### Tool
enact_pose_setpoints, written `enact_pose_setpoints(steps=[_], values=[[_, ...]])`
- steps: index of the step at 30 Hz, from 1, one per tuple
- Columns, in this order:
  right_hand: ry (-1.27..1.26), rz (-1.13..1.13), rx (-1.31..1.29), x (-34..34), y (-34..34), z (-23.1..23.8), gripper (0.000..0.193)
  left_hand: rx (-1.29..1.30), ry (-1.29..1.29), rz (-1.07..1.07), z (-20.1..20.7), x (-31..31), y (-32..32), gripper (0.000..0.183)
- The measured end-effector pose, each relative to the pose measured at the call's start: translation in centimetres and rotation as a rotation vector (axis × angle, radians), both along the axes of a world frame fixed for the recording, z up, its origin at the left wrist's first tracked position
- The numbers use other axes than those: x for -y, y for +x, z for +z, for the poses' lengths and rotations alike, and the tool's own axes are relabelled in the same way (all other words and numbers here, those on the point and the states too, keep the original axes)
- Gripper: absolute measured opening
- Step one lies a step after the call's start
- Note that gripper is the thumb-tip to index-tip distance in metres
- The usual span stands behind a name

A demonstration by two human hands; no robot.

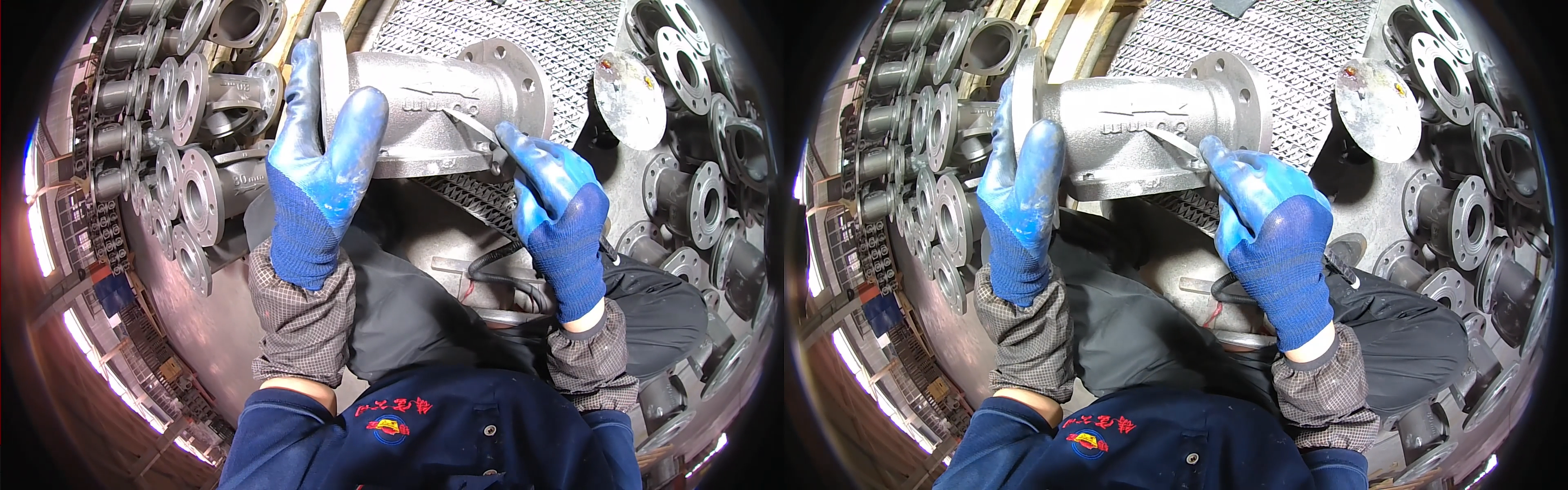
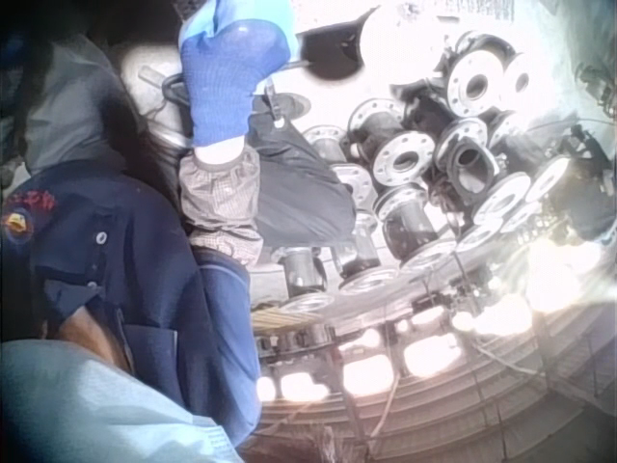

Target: The person marks lines on a metal component with a tool and uses a pneumatic grinder to smooth the edges and interior surfaces of the metal object.

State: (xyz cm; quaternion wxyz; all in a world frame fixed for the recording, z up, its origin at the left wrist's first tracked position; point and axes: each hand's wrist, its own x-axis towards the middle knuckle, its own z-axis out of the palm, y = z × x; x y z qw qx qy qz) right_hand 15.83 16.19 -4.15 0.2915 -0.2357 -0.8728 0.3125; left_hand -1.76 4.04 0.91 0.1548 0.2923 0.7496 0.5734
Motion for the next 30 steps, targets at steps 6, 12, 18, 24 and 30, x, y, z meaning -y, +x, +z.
enact_pose_setpoints(steps=[6,12,18,24,30], values=[[0.002,0.008,0.002,-0.15,0.01,-0.02,0.042,-0.085,-0.035,0.004,-0.58,0.16,-0.52,0.066],[-0.01,0.001,-0.016,-0.17,-0.05,-0.23,0.041,0.03,-0.003,0.015,-0.28,-0.06,-0.05,0.067],[-0.099,0.037,-0.059,-0.28,-0.01,-0.38,0.042,-0.002,-0.008,0.001,-0.22,-0.01,-0.24,0.067],[-0.116,0.036,-0.072,-0.27,-0.02,-0.46,0.041,-0.006,0.015,-0.02,0.0,-0.05,0.14,0.066],[-0.082,0.036,-0.05,-0.33,-0.12,-0.7,0.041,-0.023,-0.013,0.002,0.16,-0.18,0.17,0.066]])
